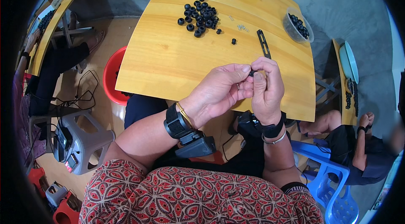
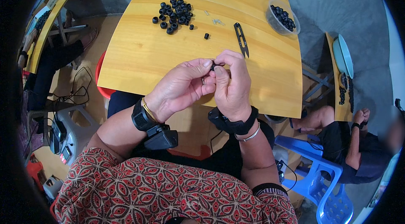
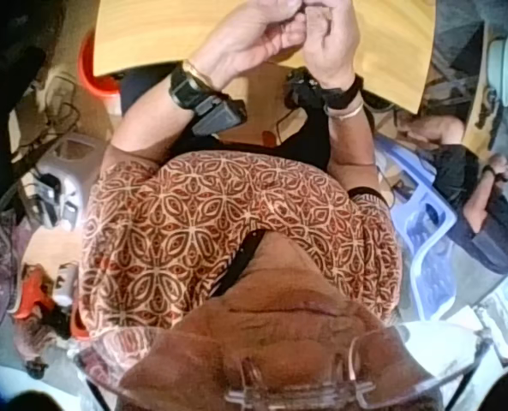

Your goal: Assembling small black plastic manufacturing parts by hand.

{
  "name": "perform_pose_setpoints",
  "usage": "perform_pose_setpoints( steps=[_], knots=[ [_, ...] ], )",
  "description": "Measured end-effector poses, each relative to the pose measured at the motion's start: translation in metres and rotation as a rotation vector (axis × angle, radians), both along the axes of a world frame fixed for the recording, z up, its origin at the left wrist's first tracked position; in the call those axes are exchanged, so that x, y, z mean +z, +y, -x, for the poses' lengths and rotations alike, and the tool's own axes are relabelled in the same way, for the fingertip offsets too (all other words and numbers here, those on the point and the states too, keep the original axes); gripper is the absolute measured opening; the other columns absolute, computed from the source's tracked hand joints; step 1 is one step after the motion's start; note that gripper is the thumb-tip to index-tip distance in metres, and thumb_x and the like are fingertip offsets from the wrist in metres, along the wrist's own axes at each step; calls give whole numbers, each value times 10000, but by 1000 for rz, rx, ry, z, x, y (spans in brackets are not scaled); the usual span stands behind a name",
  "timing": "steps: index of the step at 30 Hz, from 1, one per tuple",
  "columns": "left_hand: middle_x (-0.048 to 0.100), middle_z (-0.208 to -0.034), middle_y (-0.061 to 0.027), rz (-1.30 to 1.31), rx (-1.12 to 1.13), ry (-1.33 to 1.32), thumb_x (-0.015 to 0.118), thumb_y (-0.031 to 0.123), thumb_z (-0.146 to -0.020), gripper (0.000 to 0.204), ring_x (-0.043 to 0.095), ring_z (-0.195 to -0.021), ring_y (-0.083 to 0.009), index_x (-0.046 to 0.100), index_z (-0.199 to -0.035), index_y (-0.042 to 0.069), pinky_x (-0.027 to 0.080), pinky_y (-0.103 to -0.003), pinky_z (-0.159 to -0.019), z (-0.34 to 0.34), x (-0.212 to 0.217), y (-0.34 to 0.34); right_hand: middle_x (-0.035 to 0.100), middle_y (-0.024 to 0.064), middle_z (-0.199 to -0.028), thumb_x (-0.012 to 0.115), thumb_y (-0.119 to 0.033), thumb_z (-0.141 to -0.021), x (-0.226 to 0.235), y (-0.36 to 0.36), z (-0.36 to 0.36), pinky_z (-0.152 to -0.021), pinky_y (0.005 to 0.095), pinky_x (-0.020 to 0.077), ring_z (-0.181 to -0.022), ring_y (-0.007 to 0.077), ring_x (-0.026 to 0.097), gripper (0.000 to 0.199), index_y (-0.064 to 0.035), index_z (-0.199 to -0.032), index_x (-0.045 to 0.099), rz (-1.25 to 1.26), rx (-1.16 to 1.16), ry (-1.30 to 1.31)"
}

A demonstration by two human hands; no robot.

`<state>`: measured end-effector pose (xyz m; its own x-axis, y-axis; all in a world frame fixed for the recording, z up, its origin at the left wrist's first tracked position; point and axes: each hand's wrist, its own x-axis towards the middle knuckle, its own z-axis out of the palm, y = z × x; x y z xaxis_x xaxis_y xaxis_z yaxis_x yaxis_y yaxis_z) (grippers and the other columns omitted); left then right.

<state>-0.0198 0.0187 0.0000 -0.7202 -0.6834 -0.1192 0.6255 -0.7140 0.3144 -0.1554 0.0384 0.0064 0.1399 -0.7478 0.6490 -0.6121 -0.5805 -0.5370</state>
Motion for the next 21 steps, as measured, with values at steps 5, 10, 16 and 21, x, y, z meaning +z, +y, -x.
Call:
perform_pose_setpoints(
  steps=[5,10,16,21],
  knots=[
    [542,-743,-43,-38,55,-45,454,158,-888,170,515,-596,-112,525,-886,3,474,-230,-567,0,-3,-2,480,134,-899,486,-2,-803,10,3,-3,-608,271,428,-687,204,513,94,-14,-895,477,-14,-31,32],
    [532,-763,-23,17,19,8,475,173,-878,167,490,-632,-85,529,-911,18,433,-203,-557,-1,-8,-1,481,127,-913,469,-9,-822,13,7,-7,-613,279,430,-701,204,513,60,-7,-881,477,-207,48,-87],
    [512,-762,-13,-15,-48,112,504,158,-862,172,477,-666,-78,527,-955,15,412,-182,-559,-5,-7,-4,503,91,-826,422,-40,-870,8,3,5,-602,237,441,-644,120,503,68,11,-904,450,-81,53,-131],
    [523,-777,-27,-60,-75,77,494,147,-866,187,497,-684,-82,522,-986,7,432,-169,-568,-9,0,-7,496,50,-747,445,-75,-879,19,5,7,-559,234,451,-617,87,473,92,-3,-937,444,-448,222,-630]
  ],
)
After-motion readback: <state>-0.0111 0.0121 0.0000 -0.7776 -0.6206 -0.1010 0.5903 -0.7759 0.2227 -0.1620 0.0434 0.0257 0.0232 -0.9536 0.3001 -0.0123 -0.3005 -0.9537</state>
